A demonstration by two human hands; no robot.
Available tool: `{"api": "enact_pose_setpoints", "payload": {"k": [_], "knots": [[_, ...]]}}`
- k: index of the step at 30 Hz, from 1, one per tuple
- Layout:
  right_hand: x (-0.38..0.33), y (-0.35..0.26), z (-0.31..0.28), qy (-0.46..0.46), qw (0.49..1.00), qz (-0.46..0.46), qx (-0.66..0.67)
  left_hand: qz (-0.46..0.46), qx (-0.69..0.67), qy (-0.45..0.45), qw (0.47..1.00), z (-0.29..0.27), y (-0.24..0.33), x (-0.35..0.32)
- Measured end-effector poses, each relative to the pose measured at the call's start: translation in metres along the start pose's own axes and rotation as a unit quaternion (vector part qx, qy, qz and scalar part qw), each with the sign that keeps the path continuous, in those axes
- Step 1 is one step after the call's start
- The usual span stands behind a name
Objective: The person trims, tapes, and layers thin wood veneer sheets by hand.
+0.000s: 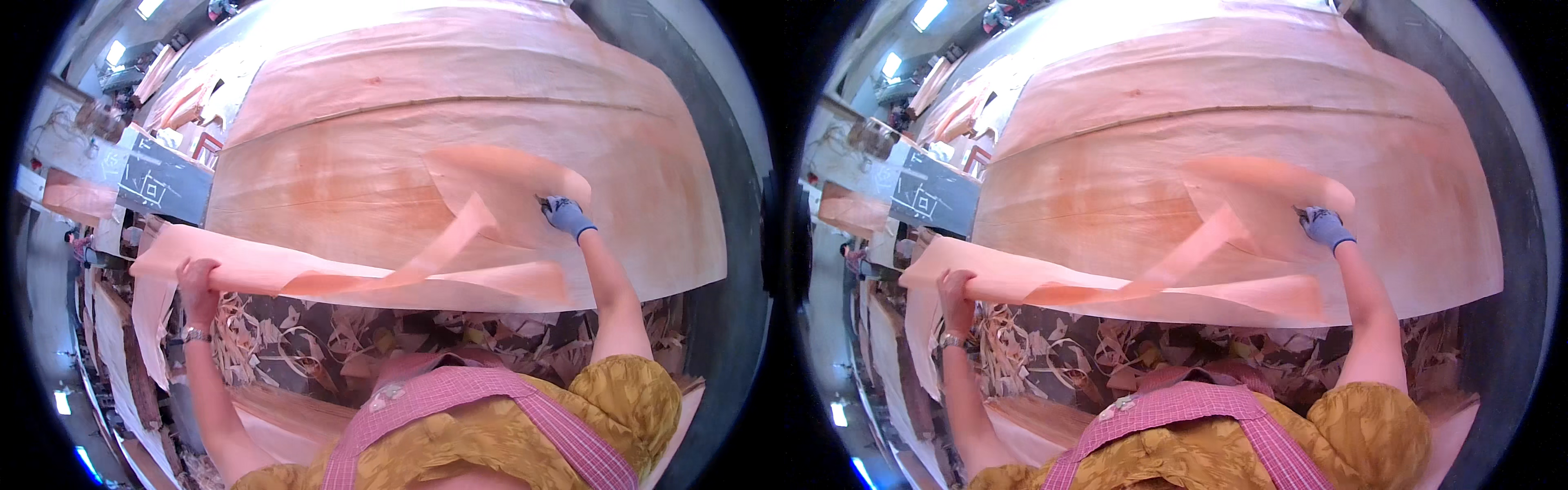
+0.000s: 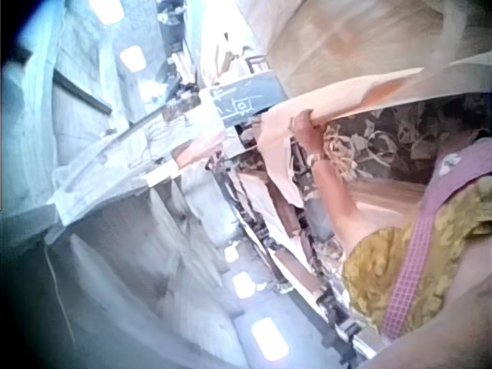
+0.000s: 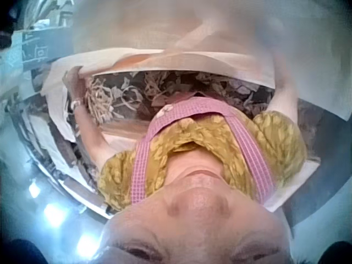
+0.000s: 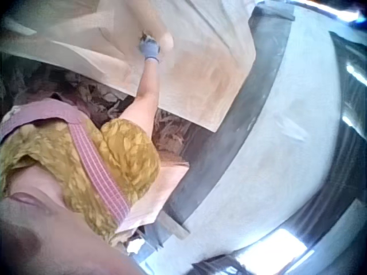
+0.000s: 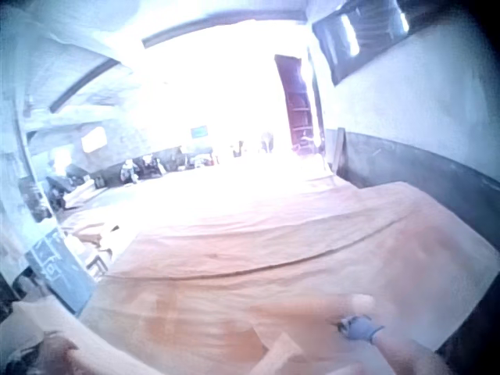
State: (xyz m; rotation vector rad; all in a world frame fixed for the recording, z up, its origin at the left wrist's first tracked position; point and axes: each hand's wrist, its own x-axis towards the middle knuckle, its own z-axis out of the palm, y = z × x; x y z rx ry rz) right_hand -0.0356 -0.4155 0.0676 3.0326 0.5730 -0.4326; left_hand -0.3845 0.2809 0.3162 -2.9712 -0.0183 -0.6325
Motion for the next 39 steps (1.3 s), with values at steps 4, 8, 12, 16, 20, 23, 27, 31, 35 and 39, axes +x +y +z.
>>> {"api": "enact_pose_setpoints", "payload": {"k": [4, 8, 12, 16, 20, 23, 27, 31, 35, 39], "knots": [[-0.001, -0.041, -0.009, 0.018, 0.995, 0.092, -0.035, -0.064, 0.062, 0.046, 0.995, -0.044, -0.106, -0.089], [0.004, -0.117, -0.031, 0.12, 0.965, 0.217, -0.079, -0.165, 0.122, 0.014, 0.979, -0.069, -0.224, -0.188], [0.0, -0.198, -0.011, 0.309, 0.94, 0.124, -0.075, -0.234, 0.131, 0.001, 0.964, -0.047, -0.318, -0.236], [-0.025, -0.344, 0.002, 0.296, 0.945, -0.004, 0.137, -0.28, 0.182, 0.046, 0.941, -0.034, -0.4, -0.257], [-0.057, -0.419, -0.017, 0.276, 0.949, -0.032, 0.149, -0.393, 0.183, 0.001, 0.901, -0.019, -0.45, -0.229], [-0.038, -0.447, -0.018, 0.346, 0.923, -0.036, 0.166, -0.469, 0.198, -0.041, 0.86, -0.012, -0.5, -0.219], [0.01, -0.508, -0.022, 0.34, 0.902, -0.005, 0.267, -0.536, 0.246, 0.003, 0.808, -0.022, -0.569, -0.221], [0.059, -0.584, -0.025, 0.342, 0.9, -0.023, 0.27, -0.559, 0.304, 0.015, 0.771, -0.053, -0.632, -0.204], [0.085, -0.654, -0.041, 0.328, 0.905, -0.052, 0.265, -0.568, 0.294, 0.018, 0.769, -0.058, -0.681, -0.182], [0.115, -0.718, -0.048, 0.314, 0.9, -0.064, 0.295, -0.561, 0.309, 0.032, 0.767, -0.017, -0.762, -0.193]]}}
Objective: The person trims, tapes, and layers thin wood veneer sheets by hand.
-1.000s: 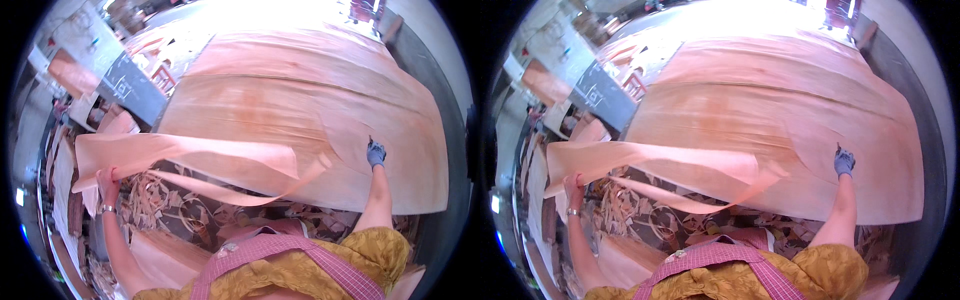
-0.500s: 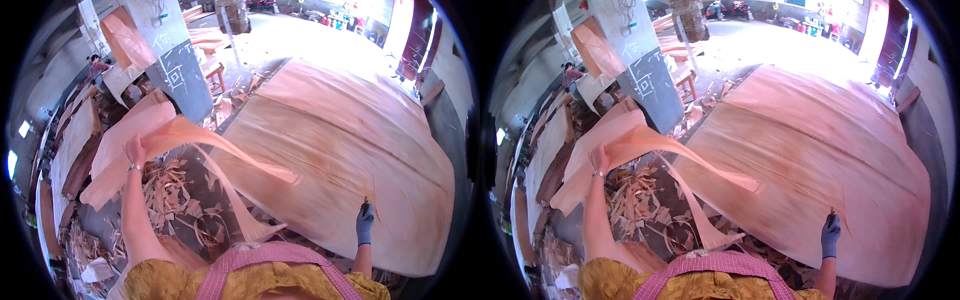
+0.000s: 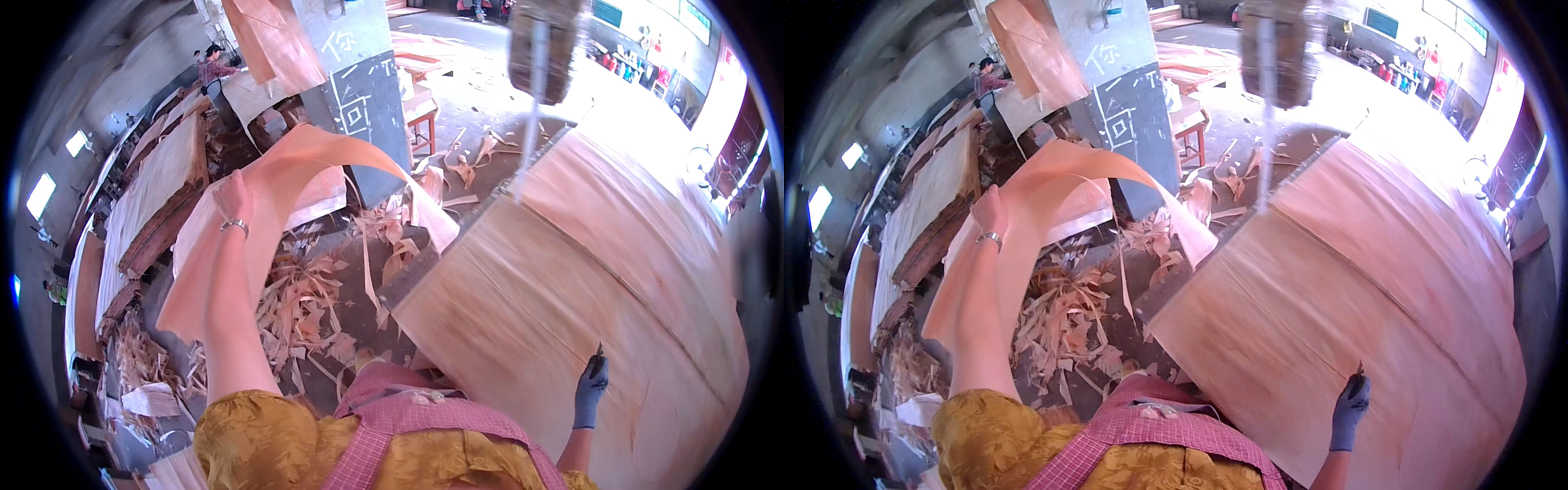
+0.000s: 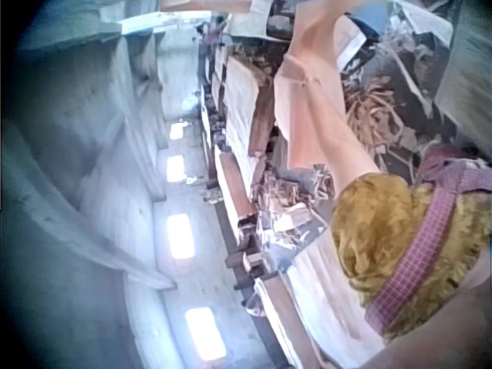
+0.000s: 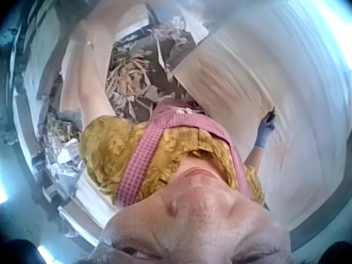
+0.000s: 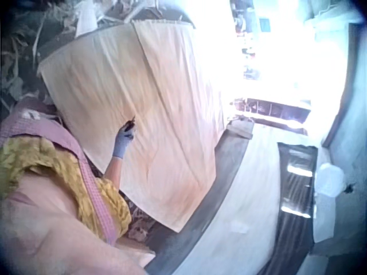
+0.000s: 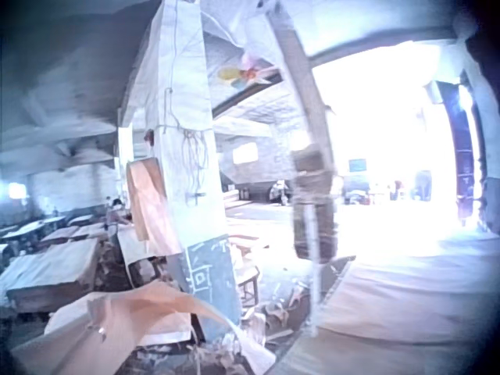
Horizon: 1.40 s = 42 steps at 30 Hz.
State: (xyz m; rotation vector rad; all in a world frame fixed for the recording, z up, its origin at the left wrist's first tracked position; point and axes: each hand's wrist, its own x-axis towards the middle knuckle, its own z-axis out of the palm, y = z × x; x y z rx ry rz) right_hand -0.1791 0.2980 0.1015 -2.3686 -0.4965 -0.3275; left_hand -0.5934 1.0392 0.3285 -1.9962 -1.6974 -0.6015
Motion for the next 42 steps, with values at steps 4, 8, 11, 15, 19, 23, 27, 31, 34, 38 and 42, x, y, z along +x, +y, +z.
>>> {"api": "enact_pose_setpoints", "payload": {"k": [4, 8, 11, 15, 19, 23, 27, 31, 34, 38, 42], "knots": [[0.006, -0.067, 0.056, 0.007, 1.0, 0.015, -0.023, 0.006, 0.017, -0.032, 0.999, 0.12, -0.015, 0.045], [-0.014, -0.145, 0.129, 0.018, 0.997, 0.024, -0.066, 0.035, 0.011, -0.071, 0.997, 0.247, -0.049, 0.104], [-0.02, -0.202, 0.17, -0.005, 0.995, 0.053, -0.086, 0.055, 0.013, -0.085, 0.995, 0.327, -0.076, 0.149], [-0.015, -0.277, 0.203, -0.059, 0.99, 0.064, -0.108, 0.047, 0.086, -0.1, 0.99, 0.396, -0.135, 0.219], [-0.006, -0.348, 0.216, -0.079, 0.986, 0.062, -0.136, -0.002, 0.08, -0.075, 0.994, 0.409, -0.164, 0.292], [-0.015, -0.398, 0.232, -0.039, 0.992, 0.035, -0.118, -0.045, 0.066, -0.144, 0.986, 0.417, -0.147, 0.31], [-0.031, -0.419, 0.226, 0.002, 0.993, 0.093, -0.071, 0.1, -0.035, -0.233, 0.967, 0.462, -0.058, 0.217], [-0.021, -0.409, 0.196, 0.027, 0.986, 0.144, -0.085, 0.232, -0.269, -0.297, 0.887, 0.412, 0.112, 0.117], [-0.023, -0.381, 0.167, 0.081, 0.988, 0.128, -0.043, 0.362, -0.633, -0.215, 0.649, 0.247, 0.243, 0.04], [-0.007, -0.341, 0.144, 0.136, 0.987, 0.067, 0.061, 0.487, -0.732, -0.227, 0.419, -0.005, 0.347, -0.018], [0.035, -0.338, 0.109, 0.133, 0.981, 0.008, 0.141, 0.373, -0.819, -0.184, 0.394, -0.144, 0.405, -0.063]]}}
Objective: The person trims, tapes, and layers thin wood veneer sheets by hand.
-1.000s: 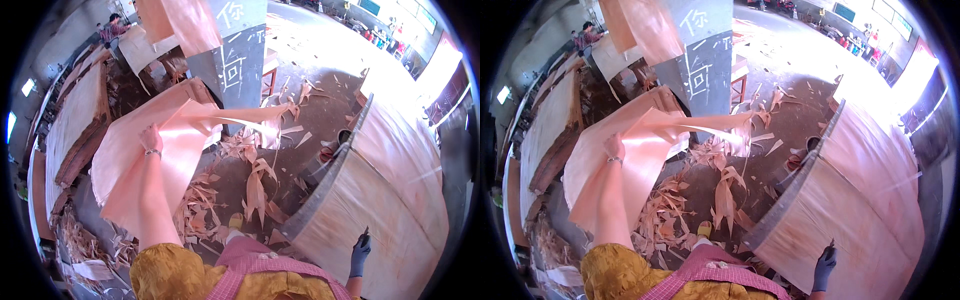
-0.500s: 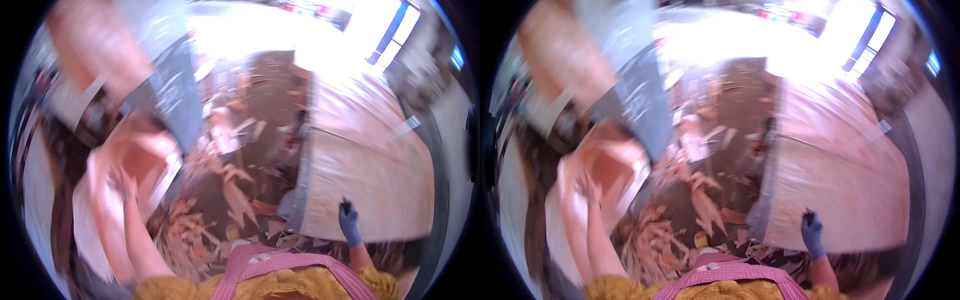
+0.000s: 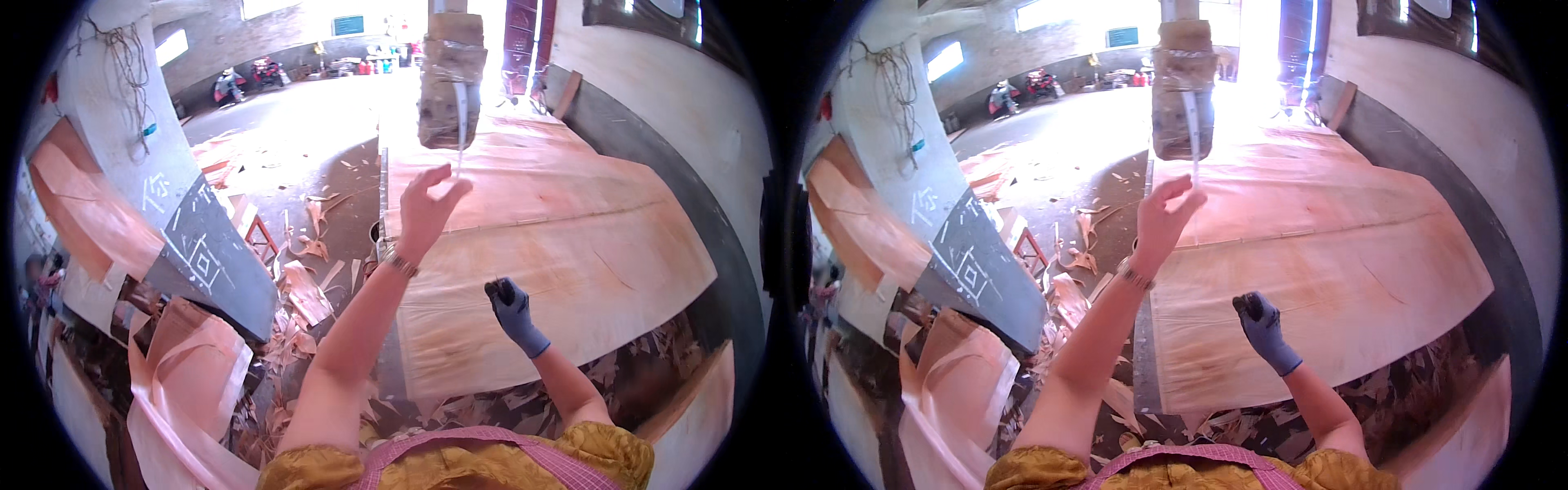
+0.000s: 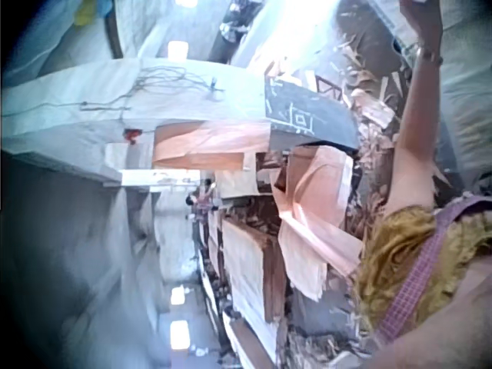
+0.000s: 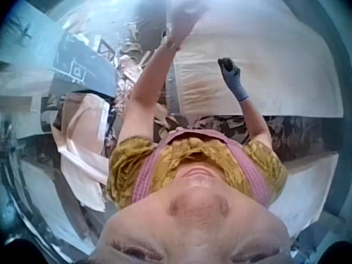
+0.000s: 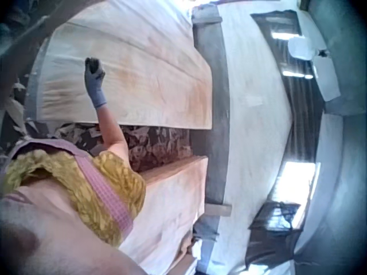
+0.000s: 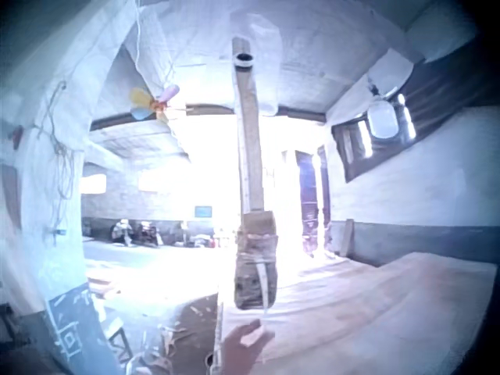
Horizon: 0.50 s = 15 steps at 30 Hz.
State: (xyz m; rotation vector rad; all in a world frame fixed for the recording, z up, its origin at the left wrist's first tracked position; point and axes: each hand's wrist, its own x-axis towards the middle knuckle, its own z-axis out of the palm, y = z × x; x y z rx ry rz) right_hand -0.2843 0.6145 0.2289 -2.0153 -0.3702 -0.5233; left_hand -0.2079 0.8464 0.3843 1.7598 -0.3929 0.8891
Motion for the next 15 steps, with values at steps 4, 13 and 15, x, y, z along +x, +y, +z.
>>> {"api": "enact_pose_setpoints", "payload": {"k": [4, 13, 15], "knots": [[0.058, -0.023, -0.029, -0.018, 0.992, -0.031, 0.12, -0.075, -0.046, 0.055, 0.995, 0.041, 0.032, -0.006], [0.159, -0.169, -0.042, -0.095, 0.906, -0.047, 0.409, -0.304, -0.286, -0.14, 0.898, 0.052, 0.045, -0.125], [0.151, -0.168, -0.05, -0.095, 0.907, -0.029, 0.409, -0.385, -0.374, -0.166, 0.828, 0.05, 0.037, -0.147]]}}
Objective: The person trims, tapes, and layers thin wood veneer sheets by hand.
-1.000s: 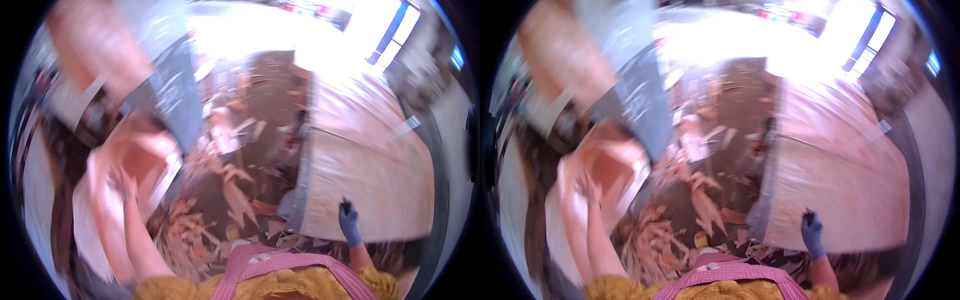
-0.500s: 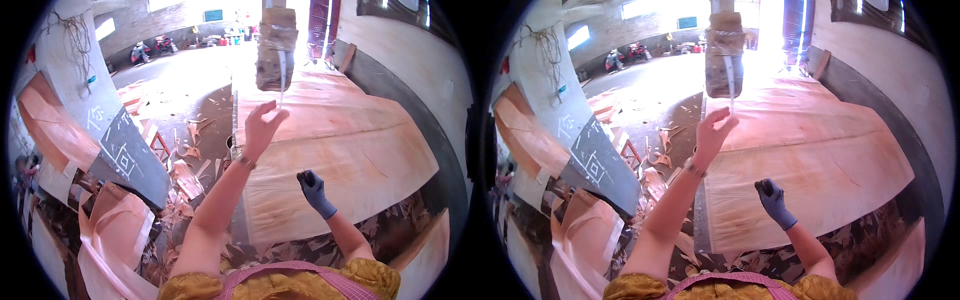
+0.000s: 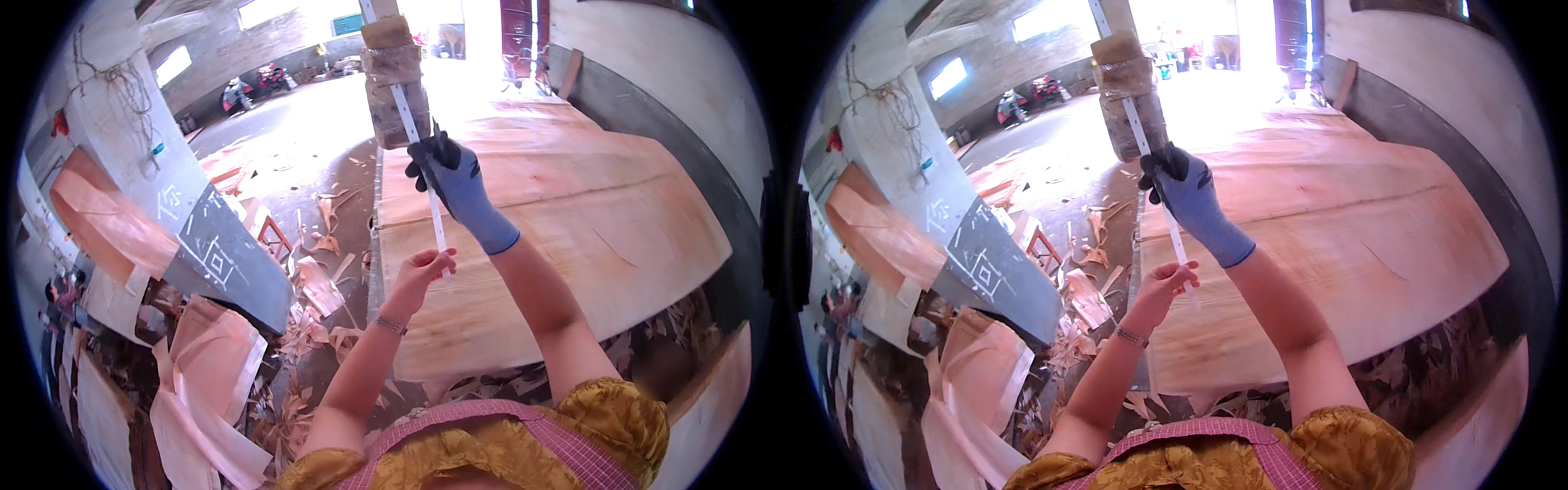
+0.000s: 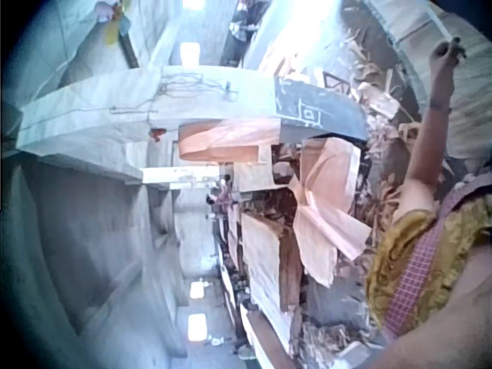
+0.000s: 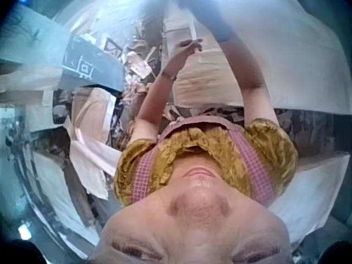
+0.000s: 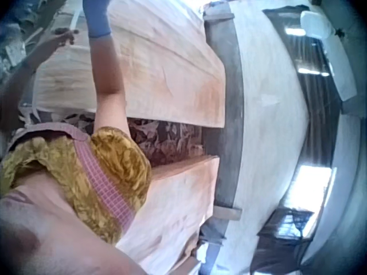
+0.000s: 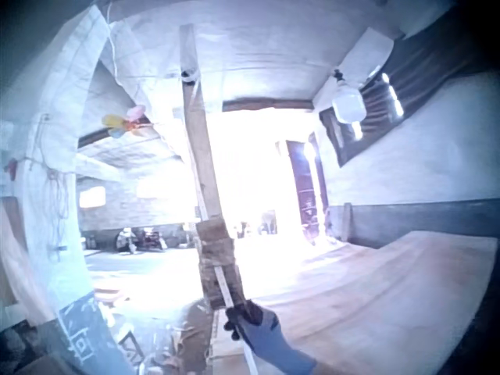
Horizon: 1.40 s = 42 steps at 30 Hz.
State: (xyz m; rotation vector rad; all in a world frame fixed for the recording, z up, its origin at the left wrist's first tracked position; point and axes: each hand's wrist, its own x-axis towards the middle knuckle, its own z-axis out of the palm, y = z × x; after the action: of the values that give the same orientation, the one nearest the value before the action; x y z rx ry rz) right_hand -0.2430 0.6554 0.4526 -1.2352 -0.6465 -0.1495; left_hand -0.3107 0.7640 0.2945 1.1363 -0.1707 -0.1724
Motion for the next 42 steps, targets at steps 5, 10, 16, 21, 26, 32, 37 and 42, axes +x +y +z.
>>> {"api": "enact_pose_setpoints", "payload": {"k": [5, 10, 16, 21, 26, 32, 37, 42], "knots": [[-0.064, 0.006, -0.03, 0.038, 0.997, 0.011, -0.059, -0.045, 0.218, 0.095, 0.97, -0.057, -0.035, 0.005], [-0.117, 0.023, -0.074, 0.055, 0.971, -0.029, -0.233, 0.145, 0.007, -0.13, 0.981, 0.072, 0.049, 0.023], [-0.151, -0.01, -0.131, 0.155, 0.867, -0.298, -0.367, 0.18, -0.254, -0.18, 0.933, 0.146, 0.028, 0.087], [-0.244, -0.051, -0.249, 0.269, 0.961, 0.062, 0.005, 0.054, 0.071, -0.147, 0.985, 0.241, -0.034, 0.088], [-0.312, -0.085, -0.377, 0.303, 0.948, 0.094, -0.02, -0.147, 0.188, -0.323, 0.916, 0.349, -0.123, 0.126], [-0.331, -0.102, -0.498, 0.317, 0.932, 0.164, -0.064, -0.258, 0.264, -0.382, 0.847, 0.455, -0.19, 0.187], [-0.322, -0.08, -0.58, 0.294, 0.93, 0.207, -0.072, -0.309, 0.285, -0.324, 0.847, 0.499, -0.238, 0.247], [-0.317, -0.001, -0.665, 0.311, 0.907, 0.283, 0.021, -0.108, 0.515, -0.233, 0.818, 0.472, -0.34, 0.344]]}}
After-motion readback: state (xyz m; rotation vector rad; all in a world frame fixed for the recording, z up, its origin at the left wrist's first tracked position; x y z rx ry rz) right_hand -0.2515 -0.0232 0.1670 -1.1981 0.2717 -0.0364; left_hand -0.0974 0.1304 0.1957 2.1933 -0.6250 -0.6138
